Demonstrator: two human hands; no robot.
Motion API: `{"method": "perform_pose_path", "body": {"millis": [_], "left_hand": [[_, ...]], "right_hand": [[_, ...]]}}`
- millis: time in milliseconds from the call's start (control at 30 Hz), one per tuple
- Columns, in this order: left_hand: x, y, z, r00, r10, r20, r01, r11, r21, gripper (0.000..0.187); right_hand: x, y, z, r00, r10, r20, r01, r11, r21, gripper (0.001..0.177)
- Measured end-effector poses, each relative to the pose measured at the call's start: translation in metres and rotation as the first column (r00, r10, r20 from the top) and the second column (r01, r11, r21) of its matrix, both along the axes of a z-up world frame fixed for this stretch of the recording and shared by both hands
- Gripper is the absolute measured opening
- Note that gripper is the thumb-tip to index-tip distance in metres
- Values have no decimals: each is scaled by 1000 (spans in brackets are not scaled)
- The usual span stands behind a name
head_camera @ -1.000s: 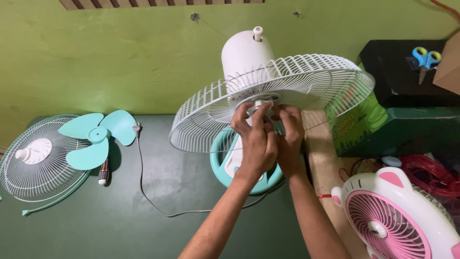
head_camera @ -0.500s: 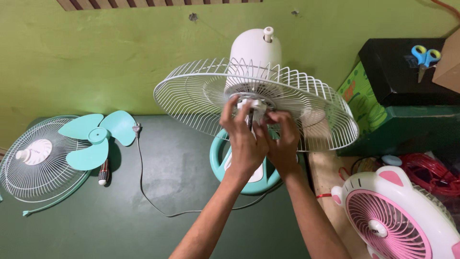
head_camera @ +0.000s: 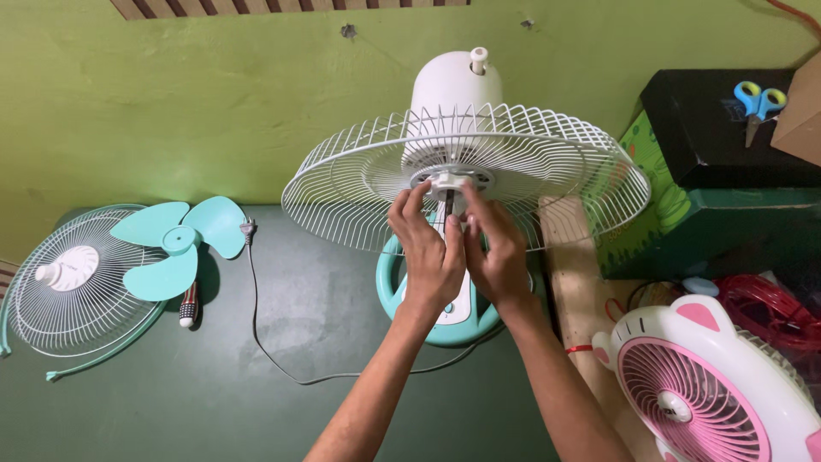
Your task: The person assembles a small table fan by attaching the front grille, securing the hub nut, installing the blades, and fastening the rear grille. They use a screwdriver to tighten the hub nut and the rear grille screws.
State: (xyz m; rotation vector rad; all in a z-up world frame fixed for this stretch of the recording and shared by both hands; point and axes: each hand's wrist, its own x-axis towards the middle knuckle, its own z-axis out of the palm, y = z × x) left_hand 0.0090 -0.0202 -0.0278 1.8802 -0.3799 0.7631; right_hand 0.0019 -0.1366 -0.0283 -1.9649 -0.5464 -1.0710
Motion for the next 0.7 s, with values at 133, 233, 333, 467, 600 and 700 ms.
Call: {"method": "perform_pose_path", "body": {"millis": [133, 233, 333, 467, 600, 700], "left_hand": [[-3, 2, 2, 1000, -2, 3, 2, 1000, -3, 58], [-3, 3, 3, 1000, -10, 14, 10, 1000, 2, 60], [-3, 4, 3, 1000, -1, 21, 0, 1000, 16, 61], [-3, 5, 7, 1000, -13, 18, 12, 999, 35, 60], [-3, 8, 13, 999, -21, -29, 22, 999, 40, 61], [-3, 8, 16, 998, -59, -12, 59, 998, 7, 61]], "right_hand": [[0, 4, -8, 986, -95, -137, 107, 991, 82, 24], [-2, 1, -9, 984, -73, -161, 91, 990, 108, 19], [1, 1, -7, 993, -24, -120, 40, 990, 133, 33], [3, 0, -2, 986, -85, -140, 98, 992, 84, 22], [-6, -10, 2, 983, -141, -114, 147, 988, 45, 17], [-13, -22, 9, 982, -190, 15, 189, 980, 66, 17]]}}
